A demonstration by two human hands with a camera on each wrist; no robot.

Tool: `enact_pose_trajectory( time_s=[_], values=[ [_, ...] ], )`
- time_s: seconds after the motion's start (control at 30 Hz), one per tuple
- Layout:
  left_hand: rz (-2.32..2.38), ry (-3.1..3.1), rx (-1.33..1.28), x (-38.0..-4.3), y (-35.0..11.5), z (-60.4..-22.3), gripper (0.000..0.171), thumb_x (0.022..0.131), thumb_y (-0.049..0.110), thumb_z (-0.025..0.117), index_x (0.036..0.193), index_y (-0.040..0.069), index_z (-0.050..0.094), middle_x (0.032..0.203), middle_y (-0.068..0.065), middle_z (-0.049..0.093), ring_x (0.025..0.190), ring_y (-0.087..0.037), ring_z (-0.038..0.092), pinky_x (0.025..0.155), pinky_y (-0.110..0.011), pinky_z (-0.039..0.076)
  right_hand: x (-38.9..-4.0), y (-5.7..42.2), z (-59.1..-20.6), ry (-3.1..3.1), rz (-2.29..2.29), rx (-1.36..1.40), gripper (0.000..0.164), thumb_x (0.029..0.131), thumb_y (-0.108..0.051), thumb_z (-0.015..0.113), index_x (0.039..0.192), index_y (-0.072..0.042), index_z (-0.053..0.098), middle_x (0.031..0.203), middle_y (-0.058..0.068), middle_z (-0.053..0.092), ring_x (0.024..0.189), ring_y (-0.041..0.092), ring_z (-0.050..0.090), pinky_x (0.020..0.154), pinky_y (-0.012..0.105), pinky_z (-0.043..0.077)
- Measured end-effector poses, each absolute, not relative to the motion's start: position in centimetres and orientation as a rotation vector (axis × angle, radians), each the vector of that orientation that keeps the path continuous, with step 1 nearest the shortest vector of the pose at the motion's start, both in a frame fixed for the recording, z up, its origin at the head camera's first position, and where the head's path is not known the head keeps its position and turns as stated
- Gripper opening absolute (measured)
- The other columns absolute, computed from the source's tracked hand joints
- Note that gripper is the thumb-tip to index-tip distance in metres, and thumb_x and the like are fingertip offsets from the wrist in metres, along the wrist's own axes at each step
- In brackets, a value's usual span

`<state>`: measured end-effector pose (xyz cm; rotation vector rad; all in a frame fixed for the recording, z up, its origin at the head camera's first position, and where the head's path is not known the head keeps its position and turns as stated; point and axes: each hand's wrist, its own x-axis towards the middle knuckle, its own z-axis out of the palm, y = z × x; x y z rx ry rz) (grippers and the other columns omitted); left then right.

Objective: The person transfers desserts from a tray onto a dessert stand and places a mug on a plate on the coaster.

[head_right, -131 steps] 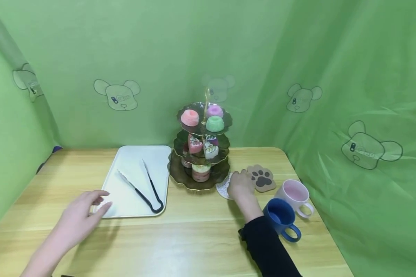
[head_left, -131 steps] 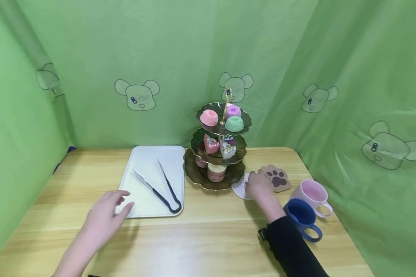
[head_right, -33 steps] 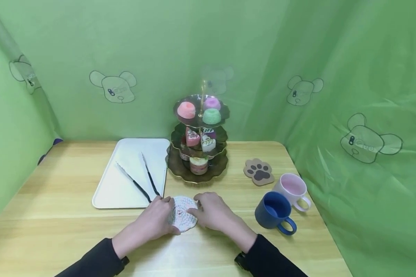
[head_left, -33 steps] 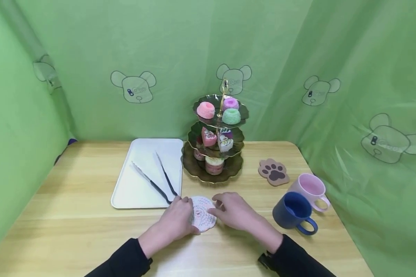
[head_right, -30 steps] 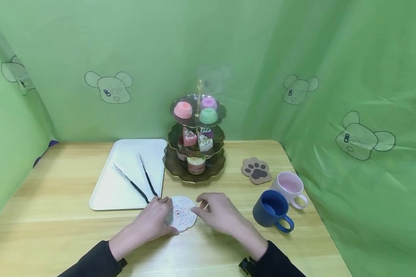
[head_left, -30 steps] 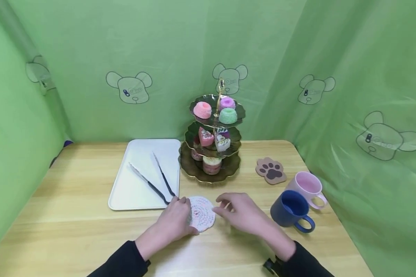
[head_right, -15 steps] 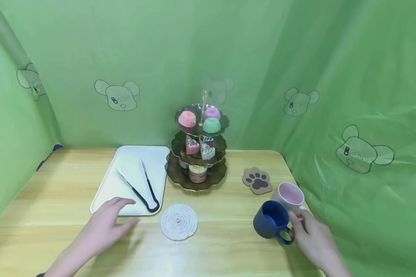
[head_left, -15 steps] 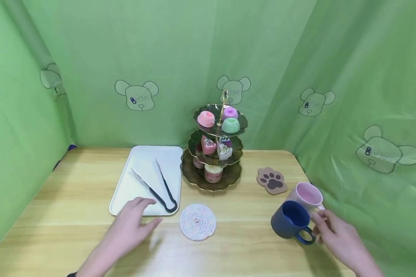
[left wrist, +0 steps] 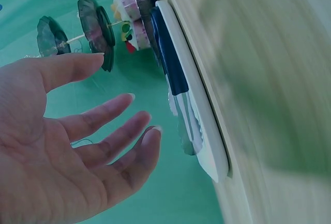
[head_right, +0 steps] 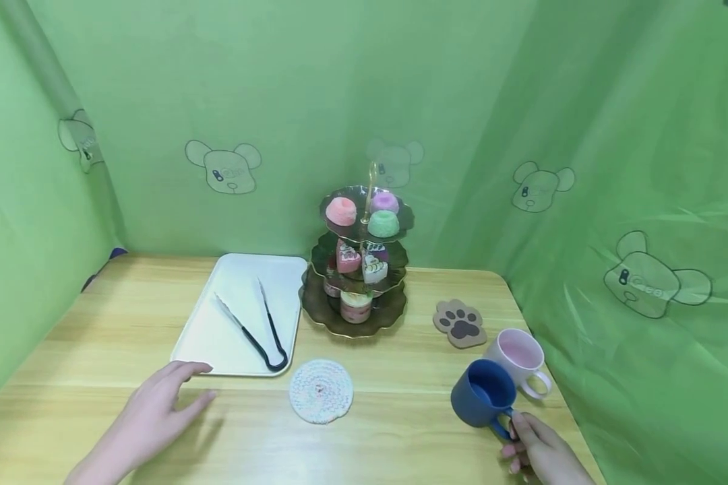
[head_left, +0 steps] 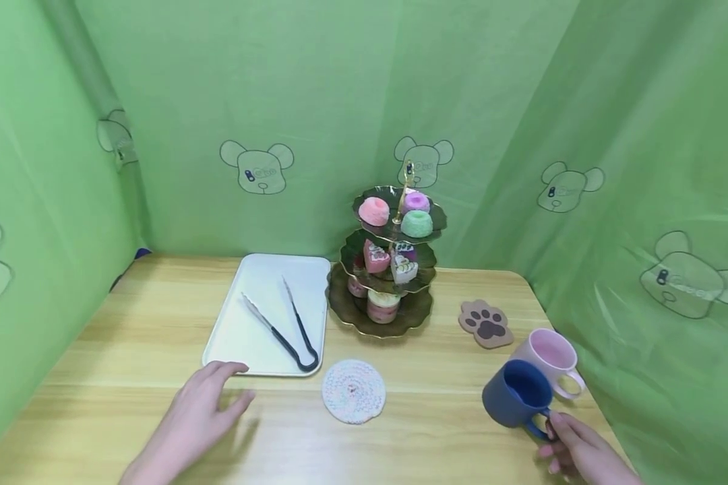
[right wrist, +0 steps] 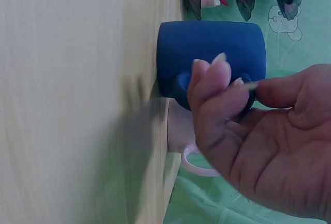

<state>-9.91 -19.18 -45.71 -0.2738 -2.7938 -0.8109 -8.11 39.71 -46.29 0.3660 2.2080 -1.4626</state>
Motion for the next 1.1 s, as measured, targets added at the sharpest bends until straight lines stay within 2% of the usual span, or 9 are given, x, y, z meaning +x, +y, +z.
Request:
enact_pose_trajectory(
  time_s=[0.1,0.3,0.47,0.67,0.9,1.1],
  values=[
    [-0.809,-2.788,-0.26,-9.8,-19.2,-45.6,0.042,0.09,0.019,0.084,0.126,0.003,0.071,0.124,-0.013,0.07,0.117,-0.038,0.066,0.098,-0.062,0.057,-8.5,39.5,-46.2,2.173,-1.498,0.296,0.043,0.118,-0.035,0.025,0.108,-0.001,0.05,0.095,0.006,0.065,0.081,0.022,0.063,0.071,0.032,0.058],
    [-0.813,-2.769,-0.271,-9.9,-19.2,-45.4,0.043,0.091,0.02,0.083,0.128,0.003,0.07,0.124,-0.013,0.07,0.116,-0.038,0.066,0.097,-0.062,0.057,-9.6,37.3,-44.9,2.207,-1.495,0.121,0.04,0.118,-0.032,0.03,0.107,0.001,0.05,0.093,0.009,0.064,0.078,0.02,0.063,0.065,0.028,0.058],
    [-0.819,-2.777,-0.259,-10.1,-19.0,-45.0,0.043,0.092,0.023,0.082,0.128,0.003,0.07,0.125,-0.014,0.07,0.116,-0.04,0.066,0.097,-0.063,0.056,-11.2,33.1,-43.6,2.228,-1.511,-0.116,0.04,0.117,-0.028,0.033,0.103,0.007,0.048,0.091,0.011,0.065,0.075,0.017,0.063,0.061,0.024,0.056],
    [-0.802,-2.791,-0.255,-10.2,-18.6,-44.7,0.045,0.093,0.03,0.082,0.128,0.002,0.07,0.122,-0.014,0.071,0.112,-0.039,0.067,0.096,-0.062,0.058,-13.1,27.5,-42.9,2.173,-1.513,-0.341,0.041,0.117,-0.029,0.037,0.1,0.005,0.052,0.089,0.014,0.065,0.073,0.016,0.063,0.06,0.024,0.056],
    [-0.795,-2.804,-0.253,-9.9,-18.6,-45.5,0.047,0.094,0.032,0.081,0.129,0.002,0.07,0.122,-0.014,0.071,0.113,-0.037,0.067,0.097,-0.061,0.058,-13.9,22.2,-43.6,2.134,-1.489,-0.409,0.04,0.115,-0.027,0.042,0.097,0.007,0.053,0.084,0.012,0.066,0.068,0.018,0.064,0.055,0.022,0.05],
    [-0.785,-2.817,-0.251,-9.6,-18.4,-46.1,0.047,0.094,0.032,0.081,0.128,0.003,0.07,0.119,-0.011,0.073,0.11,-0.035,0.069,0.094,-0.059,0.059,-14.1,19.9,-44.3,2.128,-1.477,-0.405,0.039,0.115,-0.025,0.044,0.096,0.007,0.054,0.08,0.013,0.067,0.065,0.019,0.063,0.052,0.022,0.048]
  ],
)
